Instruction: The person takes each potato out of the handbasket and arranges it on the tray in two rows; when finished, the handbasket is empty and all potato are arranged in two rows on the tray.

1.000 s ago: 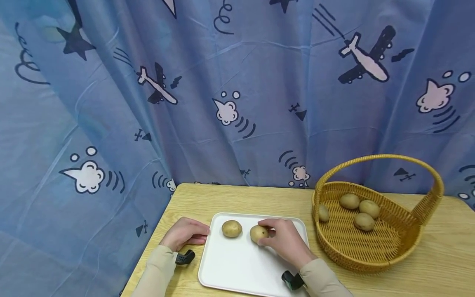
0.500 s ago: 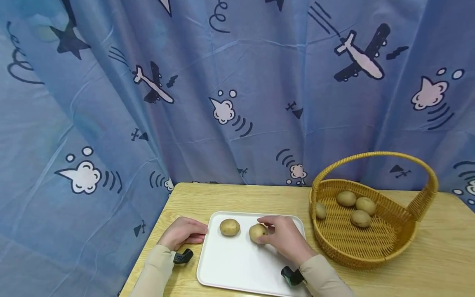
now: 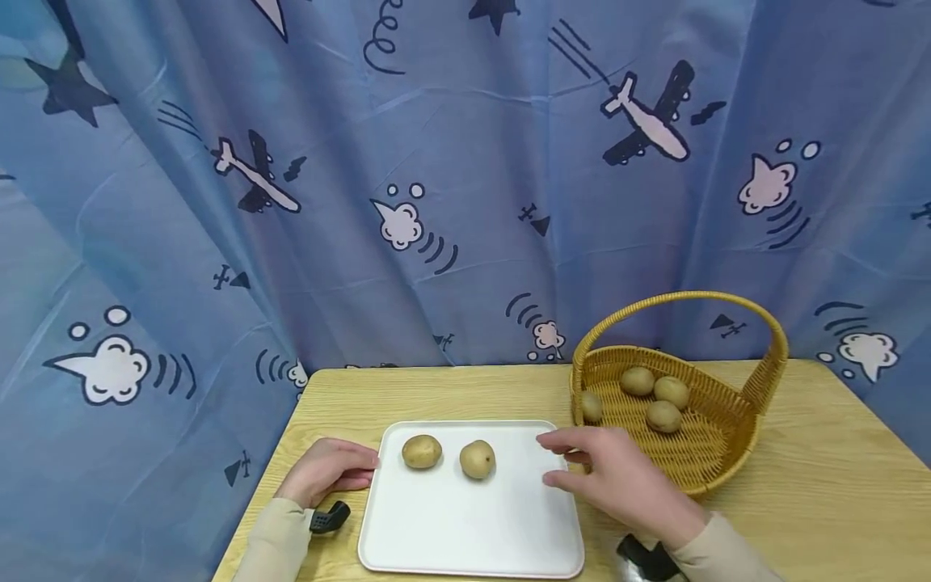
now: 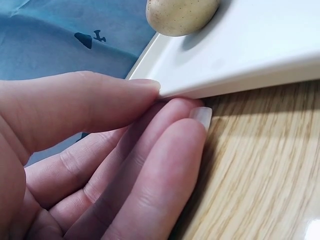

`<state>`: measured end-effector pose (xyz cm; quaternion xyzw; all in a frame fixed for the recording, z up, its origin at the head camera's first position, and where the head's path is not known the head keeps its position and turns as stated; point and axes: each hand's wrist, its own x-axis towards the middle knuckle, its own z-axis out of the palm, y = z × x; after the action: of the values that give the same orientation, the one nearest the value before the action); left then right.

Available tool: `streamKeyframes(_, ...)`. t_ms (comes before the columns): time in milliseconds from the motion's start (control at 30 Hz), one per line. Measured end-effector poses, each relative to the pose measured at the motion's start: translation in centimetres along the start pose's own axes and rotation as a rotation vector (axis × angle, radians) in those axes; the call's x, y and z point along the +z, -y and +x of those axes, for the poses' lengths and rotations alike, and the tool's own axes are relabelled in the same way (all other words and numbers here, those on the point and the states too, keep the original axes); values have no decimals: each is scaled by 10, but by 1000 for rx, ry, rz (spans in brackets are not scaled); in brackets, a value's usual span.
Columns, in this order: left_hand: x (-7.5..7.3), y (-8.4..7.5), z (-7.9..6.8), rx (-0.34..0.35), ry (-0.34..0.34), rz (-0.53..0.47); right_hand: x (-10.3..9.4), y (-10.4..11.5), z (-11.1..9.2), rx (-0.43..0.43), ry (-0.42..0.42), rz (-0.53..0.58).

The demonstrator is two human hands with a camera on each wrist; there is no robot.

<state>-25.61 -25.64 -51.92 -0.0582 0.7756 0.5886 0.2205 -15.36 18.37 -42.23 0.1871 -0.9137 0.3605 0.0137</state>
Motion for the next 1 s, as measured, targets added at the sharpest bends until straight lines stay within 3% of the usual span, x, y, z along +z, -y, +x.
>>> streamKeyframes(133,-7,2,-2,-2,2,-5,-38,-23,-1,31,-28,-34)
streamKeyframes(300,-16,5,-5,-22,6,-7,-61,-67,24,117,-5,21)
streamKeyframes(567,-19,6,-10,-11,12,-4,-53,-114,60,167,72,90)
streamKeyframes(733,-10,4,-4,12,21,0,-48,-128,62,231,101,82)
streamKeyframes(1000,-1,0,1,29,12,-12,-45,-143,66,215,120,78)
